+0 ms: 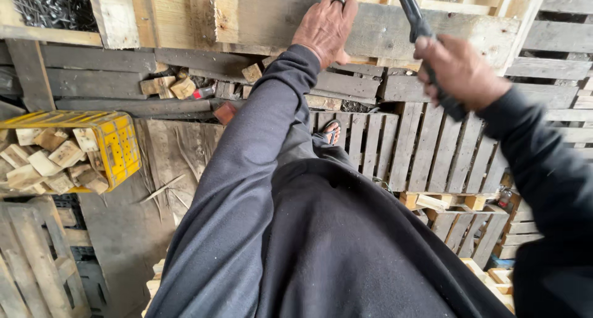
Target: The person assembles wooden pallets by placing small wooden blocks into gaps and securing them with nails using a hammer. The person repeatedly picks up blocks, positions them, and hammers nails to fasten them in place.
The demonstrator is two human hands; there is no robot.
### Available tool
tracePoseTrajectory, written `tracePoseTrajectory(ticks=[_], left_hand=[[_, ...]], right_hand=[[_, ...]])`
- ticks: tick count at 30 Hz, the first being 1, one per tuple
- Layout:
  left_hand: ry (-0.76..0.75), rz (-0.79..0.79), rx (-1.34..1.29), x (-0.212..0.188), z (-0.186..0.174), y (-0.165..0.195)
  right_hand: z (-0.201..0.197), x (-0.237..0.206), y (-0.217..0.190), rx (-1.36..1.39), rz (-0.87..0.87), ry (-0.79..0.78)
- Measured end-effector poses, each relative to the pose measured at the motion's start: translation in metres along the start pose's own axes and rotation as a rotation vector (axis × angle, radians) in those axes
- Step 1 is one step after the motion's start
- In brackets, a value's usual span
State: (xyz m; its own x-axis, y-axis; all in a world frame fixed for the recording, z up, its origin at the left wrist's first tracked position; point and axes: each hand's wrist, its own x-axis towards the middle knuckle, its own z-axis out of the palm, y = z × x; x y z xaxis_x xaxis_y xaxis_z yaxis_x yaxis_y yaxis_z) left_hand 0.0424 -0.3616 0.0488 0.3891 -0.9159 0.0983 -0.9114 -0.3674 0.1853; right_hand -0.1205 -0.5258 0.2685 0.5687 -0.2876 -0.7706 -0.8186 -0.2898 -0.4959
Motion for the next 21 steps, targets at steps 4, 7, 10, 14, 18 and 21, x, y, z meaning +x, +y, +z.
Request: tracePoseTrajectory(ticks=[4, 7, 10, 14, 18, 21], left_hand=[[0.186, -0.072, -0.642, -0.001, 0.003, -0.029], [0.383, -0.545, -1.093, -0.011, 0.01, -0.035], [0.491, -0.602, -2.158, -0.031, 0.01, -0.023], [0.46, -0.773, -2.531, -0.051, -0.009, 0.002], [0.379, -0.74, -2.56, -0.052, -0.03, 0.021], [0.358, -0.66, -2.46, -0.05, -0.038, 0.029]], right_hand=[[0.068, -0.038, 0.05, 0.376, -0.294, 0.191], [0.126, -0.046, 0.098, 0.597, -0.253, 0.271], [0.156, -0.027, 0.131, 0.662, -0.192, 0.271], [0.156, -0.006, 0.148, 0.644, -0.175, 0.234], [0.146, -0.016, 0.149, 0.619, -0.163, 0.227], [0.145, -0.03, 0.151, 0.629, -0.178, 0.272]])
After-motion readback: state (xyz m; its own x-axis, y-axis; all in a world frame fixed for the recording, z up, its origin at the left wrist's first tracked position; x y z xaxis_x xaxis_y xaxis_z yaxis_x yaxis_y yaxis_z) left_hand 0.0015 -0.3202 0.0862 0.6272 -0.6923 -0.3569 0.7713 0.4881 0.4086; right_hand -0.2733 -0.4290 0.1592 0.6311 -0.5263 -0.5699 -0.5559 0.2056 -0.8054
